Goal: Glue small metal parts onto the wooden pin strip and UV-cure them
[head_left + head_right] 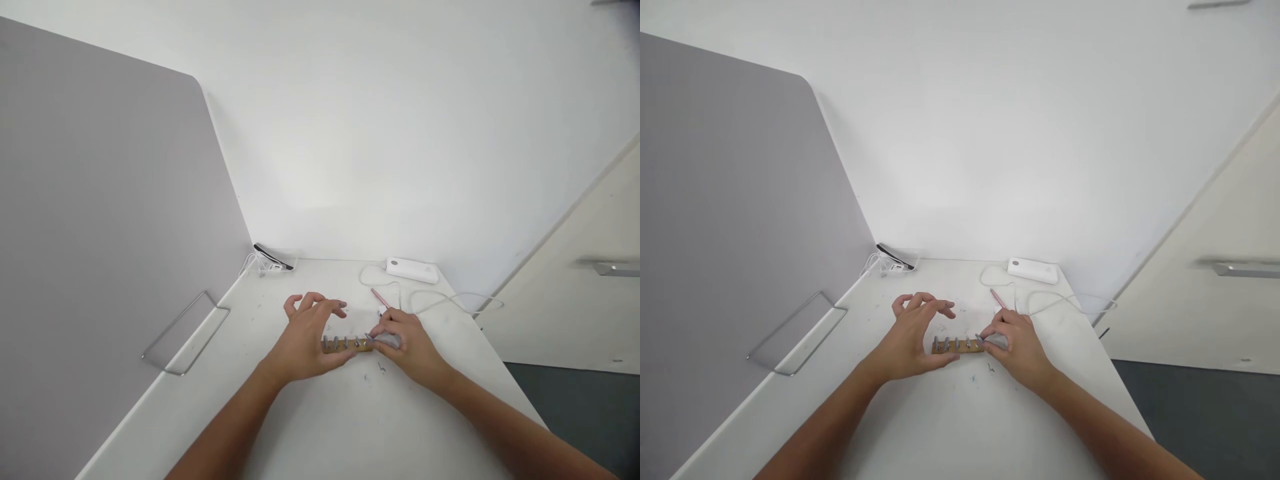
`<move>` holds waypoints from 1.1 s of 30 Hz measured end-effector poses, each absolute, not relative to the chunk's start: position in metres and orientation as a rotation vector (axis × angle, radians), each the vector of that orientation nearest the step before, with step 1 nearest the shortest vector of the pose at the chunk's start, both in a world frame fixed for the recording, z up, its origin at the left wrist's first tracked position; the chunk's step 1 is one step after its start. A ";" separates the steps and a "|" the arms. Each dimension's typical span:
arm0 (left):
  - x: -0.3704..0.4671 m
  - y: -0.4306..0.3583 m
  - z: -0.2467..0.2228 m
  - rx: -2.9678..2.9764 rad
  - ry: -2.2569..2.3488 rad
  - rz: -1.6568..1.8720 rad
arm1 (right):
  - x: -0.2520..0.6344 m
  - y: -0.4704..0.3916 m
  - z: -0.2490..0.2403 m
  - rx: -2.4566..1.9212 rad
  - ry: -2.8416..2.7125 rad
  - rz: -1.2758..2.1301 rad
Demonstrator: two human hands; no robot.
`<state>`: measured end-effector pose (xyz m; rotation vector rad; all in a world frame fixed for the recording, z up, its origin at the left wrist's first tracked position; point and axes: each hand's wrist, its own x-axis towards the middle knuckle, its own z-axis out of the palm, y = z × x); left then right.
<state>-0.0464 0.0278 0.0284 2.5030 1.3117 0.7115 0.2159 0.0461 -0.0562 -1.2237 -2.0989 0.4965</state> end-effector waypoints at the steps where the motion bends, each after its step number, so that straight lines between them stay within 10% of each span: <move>1: -0.051 0.031 0.028 2.511 1.297 0.676 | 0.216 0.047 -0.058 -1.226 -2.106 0.473; 33: -0.069 0.049 0.002 2.357 1.216 0.519 | 0.220 0.053 -0.055 -1.170 -2.245 0.542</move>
